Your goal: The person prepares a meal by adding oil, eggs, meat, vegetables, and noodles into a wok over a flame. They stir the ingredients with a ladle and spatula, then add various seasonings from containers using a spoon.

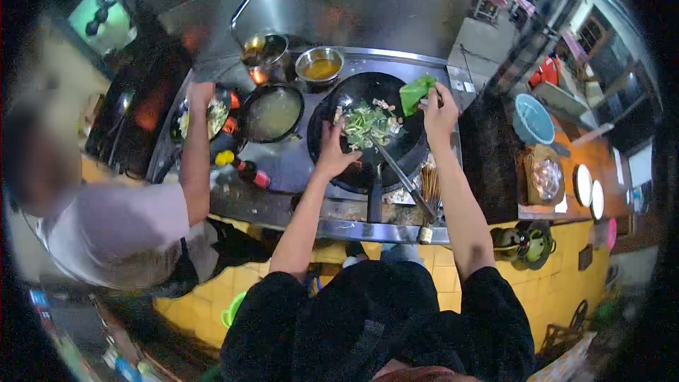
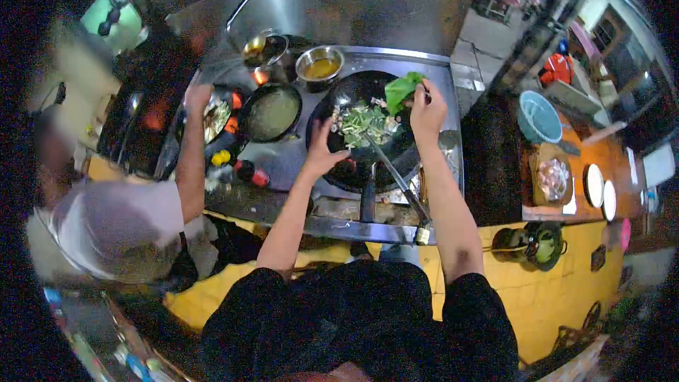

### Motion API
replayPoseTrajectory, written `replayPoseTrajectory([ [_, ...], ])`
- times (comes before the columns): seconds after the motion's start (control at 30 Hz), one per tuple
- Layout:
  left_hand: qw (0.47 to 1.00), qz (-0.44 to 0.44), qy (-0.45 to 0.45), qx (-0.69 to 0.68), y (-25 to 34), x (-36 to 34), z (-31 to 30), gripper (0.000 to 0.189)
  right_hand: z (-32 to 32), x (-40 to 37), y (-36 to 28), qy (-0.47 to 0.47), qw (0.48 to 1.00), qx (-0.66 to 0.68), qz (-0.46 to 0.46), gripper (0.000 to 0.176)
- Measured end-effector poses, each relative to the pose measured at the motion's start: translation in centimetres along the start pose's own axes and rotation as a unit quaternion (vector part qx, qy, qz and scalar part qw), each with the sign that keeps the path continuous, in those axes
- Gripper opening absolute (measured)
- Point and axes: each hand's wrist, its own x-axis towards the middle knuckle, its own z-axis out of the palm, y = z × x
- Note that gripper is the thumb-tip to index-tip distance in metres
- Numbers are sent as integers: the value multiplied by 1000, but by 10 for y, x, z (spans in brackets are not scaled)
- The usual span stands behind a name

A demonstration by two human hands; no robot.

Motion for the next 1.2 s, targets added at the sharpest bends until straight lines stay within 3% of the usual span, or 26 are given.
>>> replayPoseTrajectory([
  [0.07,924,-193,-133,-302,4,-20,14,66,8,1,20,-13,999,-52,-8,35],
  [0.1,923,-193,-141,-300,14,-35,12,57,13,1,61,-146,954,-253,-69,44],
  [0.13,923,-190,-150,-298,24,-51,8,49,13,-1,84,-267,850,-435,-133,53],
  [0.17,919,-152,-156,-328,19,-72,10,46,8,-6,81,-357,847,-392,-27,63],
  [0.2,915,-173,-162,-328,32,-93,-4,47,3,-7,97,-398,831,-386,-42,66],
  [0.27,935,-177,-123,-283,19,-145,-11,46,-7,-20,91,-491,768,-401,83,69],
  [0.33,889,-272,-67,-363,11,-201,-21,41,-29,-63,129,-501,730,-463,48,65],
  [0.37,839,-352,-47,-413,10,-227,-30,39,-49,-86,125,-512,740,-395,184,49],
  [0.4,854,-367,-21,-369,12,-251,-40,36,-69,-109,119,-495,737,-335,316,36],
  [0.43,865,-383,4,-325,14,-272,-48,34,-82,-116,74,-446,655,-99,602,25],
  [0.47,826,-425,65,-364,17,-293,-52,32,-96,-126,99,-399,652,37,644,13],
  [0.53,764,-480,158,-401,12,-342,-50,34,-117,-124,141,-447,714,164,513,22],
  [0.57,746,-493,196,-403,2,-364,-43,37,-114,-122,120,-444,780,11,440,22],
  [0.6,717,-531,220,-394,5,-377,-42,45,-120,-121,114,-448,778,8,441,22],
  [0.63,816,-440,235,-293,-18,-410,-23,50,-125,-124,112,-444,851,-231,160,24],
  [0.67,893,-335,240,-183,-42,-435,-5,54,-127,-126,105,-376,806,-434,-143,28],
  [0.7,894,-335,239,-180,-27,-433,-10,54,-124,-118,32,-415,751,-514,5,43],
  [0.73,946,-282,157,11,1,-422,-22,54,-130,-109,15,-414,753,-512,5,43],
  [0.8,953,-214,65,204,16,-415,-22,53,-139,-99,-2,-437,726,-531,-4,49],
  [0.87,874,-481,10,-67,10,-426,-13,42,-153,-91,-2,-469,731,-495,-34,51],
  [0.9,831,-527,59,-167,49,-398,-25,38,-157,-90,3,-500,717,-485,-34,48],
  [0.97,856,-511,-11,-72,29,-396,-17,37,-148,-97,-27,-499,695,-517,-28,40],
  [1.0,869,-489,-76,26,13,-391,-12,36,-139,-109,4,-459,709,-533,-40,37],
  [1.07,927,-369,-50,-49,1,-370,7,42,-109,-141,53,-407,742,-529,-64,34],
  [1.13,928,-324,-36,-182,8,-324,21,48,-75,-163,96,-409,739,-536,20,26],
  [1.2,898,-333,-72,-277,8,-278,35,49,-83,-152,65,-449,726,-520,23,26],
])
